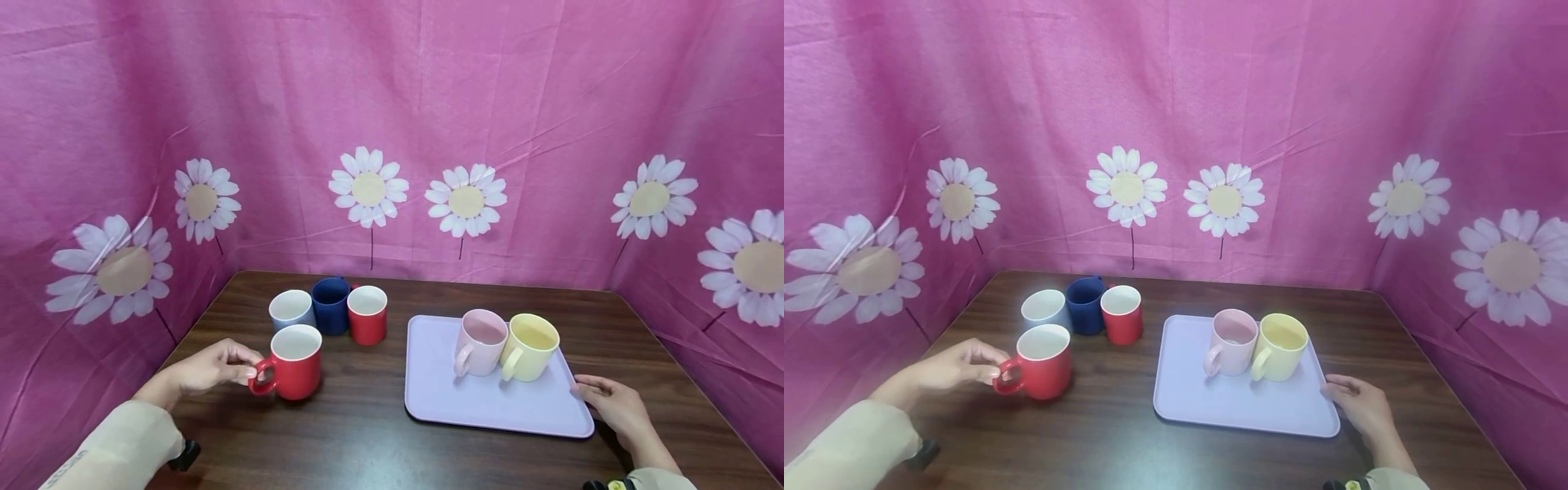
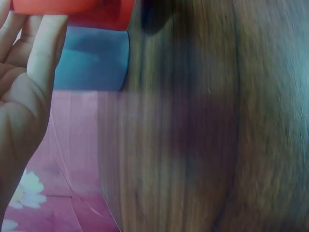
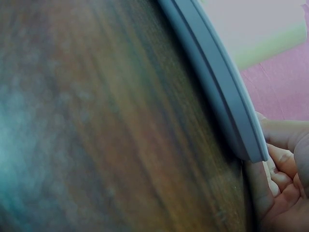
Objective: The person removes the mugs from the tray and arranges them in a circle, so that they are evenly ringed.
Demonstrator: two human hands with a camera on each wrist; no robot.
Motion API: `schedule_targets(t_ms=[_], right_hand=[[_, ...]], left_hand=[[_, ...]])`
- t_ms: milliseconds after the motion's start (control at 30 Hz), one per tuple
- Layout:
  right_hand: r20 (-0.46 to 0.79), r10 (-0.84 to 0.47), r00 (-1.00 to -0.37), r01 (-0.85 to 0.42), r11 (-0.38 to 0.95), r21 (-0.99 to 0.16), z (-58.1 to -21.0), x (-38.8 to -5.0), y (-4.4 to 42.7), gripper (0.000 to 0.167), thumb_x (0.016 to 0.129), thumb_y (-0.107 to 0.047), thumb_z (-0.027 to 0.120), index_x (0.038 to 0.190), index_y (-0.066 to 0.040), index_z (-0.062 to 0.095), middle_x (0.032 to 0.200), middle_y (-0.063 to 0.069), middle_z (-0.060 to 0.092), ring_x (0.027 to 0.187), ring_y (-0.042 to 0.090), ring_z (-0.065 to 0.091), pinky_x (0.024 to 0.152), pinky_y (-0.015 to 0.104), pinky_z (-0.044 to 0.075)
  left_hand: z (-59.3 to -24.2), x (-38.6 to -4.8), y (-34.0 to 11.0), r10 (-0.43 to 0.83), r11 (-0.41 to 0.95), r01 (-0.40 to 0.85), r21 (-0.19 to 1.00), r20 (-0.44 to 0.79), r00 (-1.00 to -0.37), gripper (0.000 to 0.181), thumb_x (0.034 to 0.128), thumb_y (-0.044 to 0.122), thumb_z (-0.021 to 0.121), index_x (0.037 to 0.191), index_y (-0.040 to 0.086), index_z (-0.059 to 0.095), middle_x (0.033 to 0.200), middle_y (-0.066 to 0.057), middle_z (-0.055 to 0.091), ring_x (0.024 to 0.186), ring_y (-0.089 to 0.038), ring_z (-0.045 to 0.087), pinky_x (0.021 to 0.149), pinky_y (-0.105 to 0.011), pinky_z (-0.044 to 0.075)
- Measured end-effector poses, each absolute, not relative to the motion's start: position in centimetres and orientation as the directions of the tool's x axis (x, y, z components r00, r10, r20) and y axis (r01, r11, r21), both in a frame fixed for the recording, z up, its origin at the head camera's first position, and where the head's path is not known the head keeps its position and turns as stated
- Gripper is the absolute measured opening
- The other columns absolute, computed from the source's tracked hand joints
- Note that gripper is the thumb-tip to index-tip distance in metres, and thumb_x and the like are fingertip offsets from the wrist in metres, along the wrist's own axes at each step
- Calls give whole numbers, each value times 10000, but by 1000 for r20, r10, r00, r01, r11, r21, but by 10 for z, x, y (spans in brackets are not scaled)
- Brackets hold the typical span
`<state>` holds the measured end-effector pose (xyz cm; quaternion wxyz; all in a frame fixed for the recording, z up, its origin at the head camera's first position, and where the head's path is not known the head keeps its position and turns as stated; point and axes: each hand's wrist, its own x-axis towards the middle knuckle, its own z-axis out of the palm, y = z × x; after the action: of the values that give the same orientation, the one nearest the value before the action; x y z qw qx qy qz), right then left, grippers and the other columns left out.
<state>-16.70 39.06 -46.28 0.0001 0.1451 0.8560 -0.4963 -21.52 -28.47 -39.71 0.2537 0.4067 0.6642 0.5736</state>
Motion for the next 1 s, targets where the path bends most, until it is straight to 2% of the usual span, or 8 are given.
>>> schedule_targets(t_ms=[167, 333, 633, 1000], right_hand=[[-146, 237, -960, 244, 465, -851, -462, -166, 390, 607, 878, -294, 695, 1250, 148, 511, 1009, 145, 695, 767, -35, 586, 678, 243, 538], [-144, 235, -961, 241, 466, -851, -461, -167, 390, 601, 882, -286, 694, 1254, 148, 506, 1006, 139, 698, 766, -33, 587, 675, 237, 533], [-143, 238, -961, 242, 463, -853, -459, -166, 388, 592, 884, -274, 693, 1251, 151, 506, 1002, 140, 698, 764, -27, 589, 673, 238, 533], [-137, 243, -960, 240, 466, -852, -462, -167, 390, 606, 875, -296, 699, 1244, 148, 515, 990, 136, 700, 756, -15, 595, 663, 250, 539]], left_hand=[[-402, -216, -295, 821, 2, 271, 963, 153, -550, 225, 930, -132, 445, 1100, -164, 588, 1017, -278, 638, 938, -127, 637, 793, -289, 527], [-405, -217, -303, 815, -11, 221, 975, 136, -563, 242, 929, -140, 428, 1128, -191, 556, 1042, -283, 635, 961, -159, 645, 819, -296, 521], [-410, -219, -310, 820, -46, 283, 958, 198, -536, 283, 934, -170, 390, 1149, -162, 574, 1061, -307, 615, 987, -197, 635, 834, -322, 516], [-420, -222, -317, 809, -100, 173, 980, 182, -559, 274, 933, -185, 366, 1145, -213, 538, 1107, -246, 628, 1019, -178, 617, 868, -317, 499]])
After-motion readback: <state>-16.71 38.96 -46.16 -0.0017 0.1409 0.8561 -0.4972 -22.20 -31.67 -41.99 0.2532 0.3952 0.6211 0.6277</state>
